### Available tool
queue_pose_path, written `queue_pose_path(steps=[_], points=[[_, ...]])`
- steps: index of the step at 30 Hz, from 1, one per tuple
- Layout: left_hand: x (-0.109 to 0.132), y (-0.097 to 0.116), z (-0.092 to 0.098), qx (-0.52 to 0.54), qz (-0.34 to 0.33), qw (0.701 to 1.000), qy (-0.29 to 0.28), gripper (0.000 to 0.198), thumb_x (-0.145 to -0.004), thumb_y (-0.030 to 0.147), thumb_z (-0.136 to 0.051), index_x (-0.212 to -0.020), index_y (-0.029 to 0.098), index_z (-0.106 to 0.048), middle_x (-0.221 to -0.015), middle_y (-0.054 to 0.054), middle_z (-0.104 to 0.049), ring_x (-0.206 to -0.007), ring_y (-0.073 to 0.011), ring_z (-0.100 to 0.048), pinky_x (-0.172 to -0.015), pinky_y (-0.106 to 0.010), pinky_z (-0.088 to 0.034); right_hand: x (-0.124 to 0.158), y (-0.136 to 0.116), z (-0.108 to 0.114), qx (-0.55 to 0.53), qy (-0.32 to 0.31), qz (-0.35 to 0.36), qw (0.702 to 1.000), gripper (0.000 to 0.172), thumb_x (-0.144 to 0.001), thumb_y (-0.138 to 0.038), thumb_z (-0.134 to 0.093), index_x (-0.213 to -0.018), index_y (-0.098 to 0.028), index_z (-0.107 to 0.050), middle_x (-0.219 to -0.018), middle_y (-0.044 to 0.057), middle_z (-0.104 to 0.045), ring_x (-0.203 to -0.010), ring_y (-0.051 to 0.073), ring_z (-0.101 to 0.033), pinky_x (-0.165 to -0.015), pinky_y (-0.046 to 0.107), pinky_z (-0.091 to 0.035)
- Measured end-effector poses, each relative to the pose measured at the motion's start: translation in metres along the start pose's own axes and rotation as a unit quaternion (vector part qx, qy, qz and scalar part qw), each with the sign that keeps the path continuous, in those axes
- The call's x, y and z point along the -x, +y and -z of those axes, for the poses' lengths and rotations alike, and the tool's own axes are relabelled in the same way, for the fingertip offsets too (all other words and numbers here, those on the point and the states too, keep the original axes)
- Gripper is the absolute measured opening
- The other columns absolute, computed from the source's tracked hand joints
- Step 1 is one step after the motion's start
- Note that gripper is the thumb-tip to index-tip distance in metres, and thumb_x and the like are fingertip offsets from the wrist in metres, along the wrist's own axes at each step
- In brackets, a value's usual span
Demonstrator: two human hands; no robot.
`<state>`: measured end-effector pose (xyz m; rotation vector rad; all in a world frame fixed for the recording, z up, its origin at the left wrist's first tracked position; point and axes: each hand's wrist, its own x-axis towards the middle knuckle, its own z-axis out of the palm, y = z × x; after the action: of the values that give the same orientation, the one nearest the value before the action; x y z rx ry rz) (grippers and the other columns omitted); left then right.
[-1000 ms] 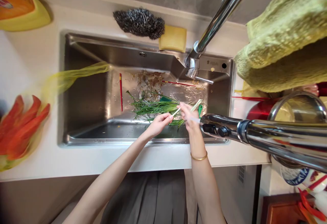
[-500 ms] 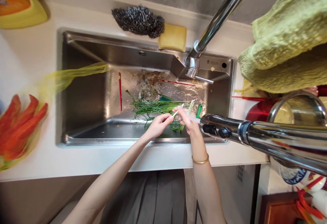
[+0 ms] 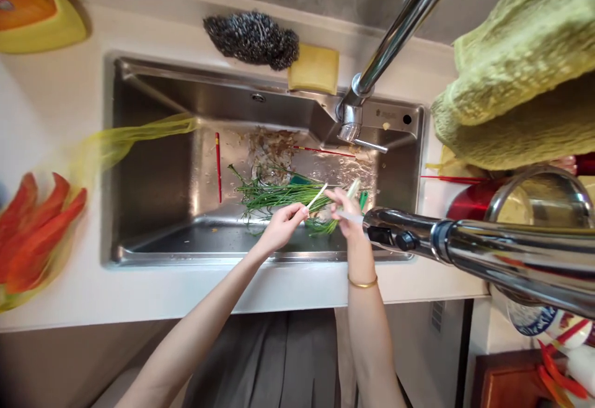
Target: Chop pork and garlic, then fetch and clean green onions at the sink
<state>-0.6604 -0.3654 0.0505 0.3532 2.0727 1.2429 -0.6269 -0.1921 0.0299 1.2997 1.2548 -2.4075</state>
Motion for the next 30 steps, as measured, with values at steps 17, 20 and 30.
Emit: queue_pose_path(steps=[17, 20, 30], points=[[0.015, 0.007, -0.011, -0.389, -0.085, 0.916, 0.049, 0.035, -0.090, 0.036, -0.030, -0.078, 0.020, -0.058, -0.068, -0.004, -0.062, -0.065, -0.0152, -0.055, -0.058, -0.025, -0.027, -0.002, 0.006, 0.005, 0.137, 0.016, 0.043, 0.989, 0.039, -0.063, -0.044, -0.067, -0.088, -0.014, -0.064, -0.092, 0.012, -0.067, -0.039, 0.004, -0.044, -0.028, 0.016, -0.024], [0.018, 0.008, -0.010, -0.353, -0.063, 0.933, 0.034, 0.033, -0.090, 0.038, -0.032, -0.079, 0.022, -0.059, -0.069, -0.002, -0.062, -0.064, -0.0142, -0.055, -0.056, -0.024, -0.026, -0.006, 0.006, 0.005, 0.098, 0.109, 0.108, 0.983, 0.040, -0.065, -0.045, -0.063, -0.092, -0.015, -0.063, -0.097, 0.012, -0.066, -0.041, 0.004, -0.043, -0.030, 0.017, -0.027], [0.017, 0.004, -0.005, -0.172, 0.067, 0.981, 0.051, 0.040, -0.087, 0.047, -0.029, -0.083, 0.022, -0.060, -0.058, 0.002, -0.053, -0.053, -0.0116, -0.045, -0.051, -0.021, -0.022, 0.028, 0.006, -0.002, 0.066, -0.059, -0.027, 0.996, 0.035, -0.063, -0.020, -0.052, -0.097, -0.016, -0.061, -0.112, 0.012, -0.060, -0.042, 0.004, -0.040, -0.033, 0.018, -0.028]])
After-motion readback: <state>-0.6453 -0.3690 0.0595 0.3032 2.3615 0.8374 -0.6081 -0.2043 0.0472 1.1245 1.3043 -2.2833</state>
